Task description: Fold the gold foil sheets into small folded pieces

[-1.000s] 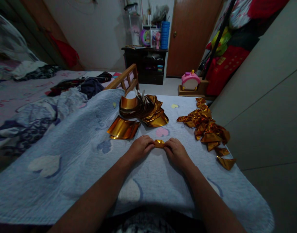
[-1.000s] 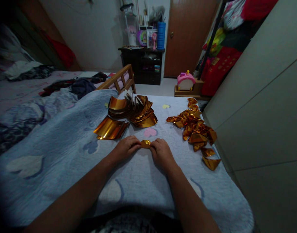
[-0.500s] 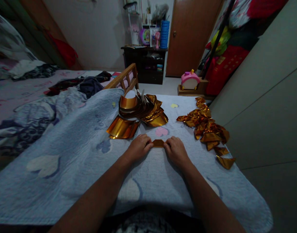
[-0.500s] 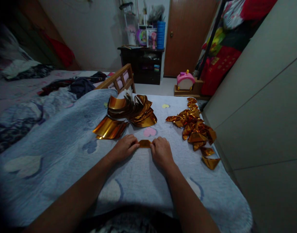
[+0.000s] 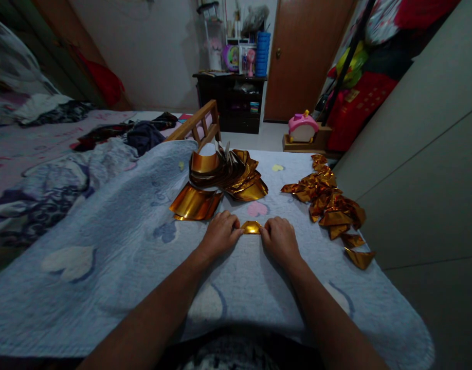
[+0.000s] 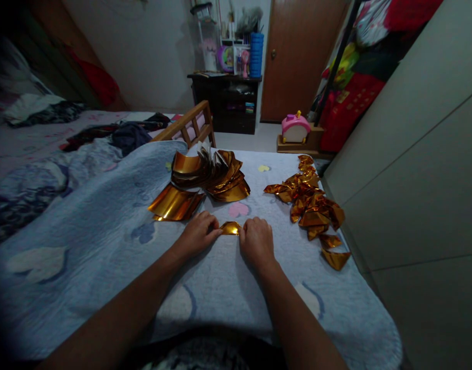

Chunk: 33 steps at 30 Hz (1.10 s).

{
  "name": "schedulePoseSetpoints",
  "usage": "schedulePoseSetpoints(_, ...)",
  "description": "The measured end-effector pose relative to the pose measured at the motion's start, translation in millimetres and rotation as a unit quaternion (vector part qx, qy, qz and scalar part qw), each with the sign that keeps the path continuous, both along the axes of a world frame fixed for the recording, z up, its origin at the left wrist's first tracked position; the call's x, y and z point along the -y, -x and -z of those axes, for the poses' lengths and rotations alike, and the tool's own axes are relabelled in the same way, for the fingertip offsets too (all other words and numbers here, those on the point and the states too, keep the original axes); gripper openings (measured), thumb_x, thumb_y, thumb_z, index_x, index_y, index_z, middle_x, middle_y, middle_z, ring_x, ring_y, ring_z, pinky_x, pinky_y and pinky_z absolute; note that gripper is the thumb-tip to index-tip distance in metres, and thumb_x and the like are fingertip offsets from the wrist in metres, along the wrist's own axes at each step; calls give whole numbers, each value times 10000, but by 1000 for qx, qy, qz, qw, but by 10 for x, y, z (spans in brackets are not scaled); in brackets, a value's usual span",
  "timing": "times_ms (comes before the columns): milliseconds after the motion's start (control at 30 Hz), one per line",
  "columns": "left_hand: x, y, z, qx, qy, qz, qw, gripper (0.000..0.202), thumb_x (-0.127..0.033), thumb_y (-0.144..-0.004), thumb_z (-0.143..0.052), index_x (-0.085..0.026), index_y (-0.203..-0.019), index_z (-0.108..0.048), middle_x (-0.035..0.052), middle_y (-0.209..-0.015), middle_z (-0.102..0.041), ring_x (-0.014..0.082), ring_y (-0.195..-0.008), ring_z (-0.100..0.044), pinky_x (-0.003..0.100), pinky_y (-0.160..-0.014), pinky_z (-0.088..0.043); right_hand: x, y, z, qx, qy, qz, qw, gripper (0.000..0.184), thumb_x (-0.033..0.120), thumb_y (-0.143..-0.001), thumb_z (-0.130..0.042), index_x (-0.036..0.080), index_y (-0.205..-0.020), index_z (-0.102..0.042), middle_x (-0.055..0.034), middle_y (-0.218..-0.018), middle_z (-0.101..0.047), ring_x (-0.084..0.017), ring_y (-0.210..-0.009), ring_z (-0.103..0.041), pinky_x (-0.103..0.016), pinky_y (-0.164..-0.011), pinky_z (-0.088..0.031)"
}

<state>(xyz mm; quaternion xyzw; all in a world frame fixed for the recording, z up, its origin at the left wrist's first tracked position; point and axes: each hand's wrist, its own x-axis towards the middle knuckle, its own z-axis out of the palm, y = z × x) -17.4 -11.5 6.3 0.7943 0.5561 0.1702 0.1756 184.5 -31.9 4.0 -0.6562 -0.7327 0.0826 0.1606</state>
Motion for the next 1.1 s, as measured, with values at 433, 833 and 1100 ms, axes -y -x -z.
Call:
schedulePoseSetpoints(433,17,-60,-140,7,83,-28,996,85,-246,-792,-686,-191,-857,-677,53,-966,-635,263,-1011,-569,386,-879,-405,6,-41,45,-44,6,-19,999,57,196,-923,-590,191,-939,-644,-82,-969,-653,-247,-953,-547,-353,-823,-341)
schedulePoseSetpoints(833,2,-50,-76,242,135,27,960,62,-214,-743,-612,-170,-786,-621,-18,-701,-587,141,-673,-539,255,-642,-392,-4,-132,31,-205,9,-119,971,122,184,-913,-542,199,-874,-656,-51,-878,-639,-214,-890,-535,-334,-817,-376)
schedulePoseSetpoints(1100,3,-34,-195,305,202,64,928,292,-409,-847,-604,-144,-782,-710,7,-698,-594,137,-663,-516,257,-637,-386,-19,-161,-6,-327,41,-134,935,158,261,-918,-506,209,-793,-587,-27,-810,-601,-194,-823,-542,-319,-763,-402)
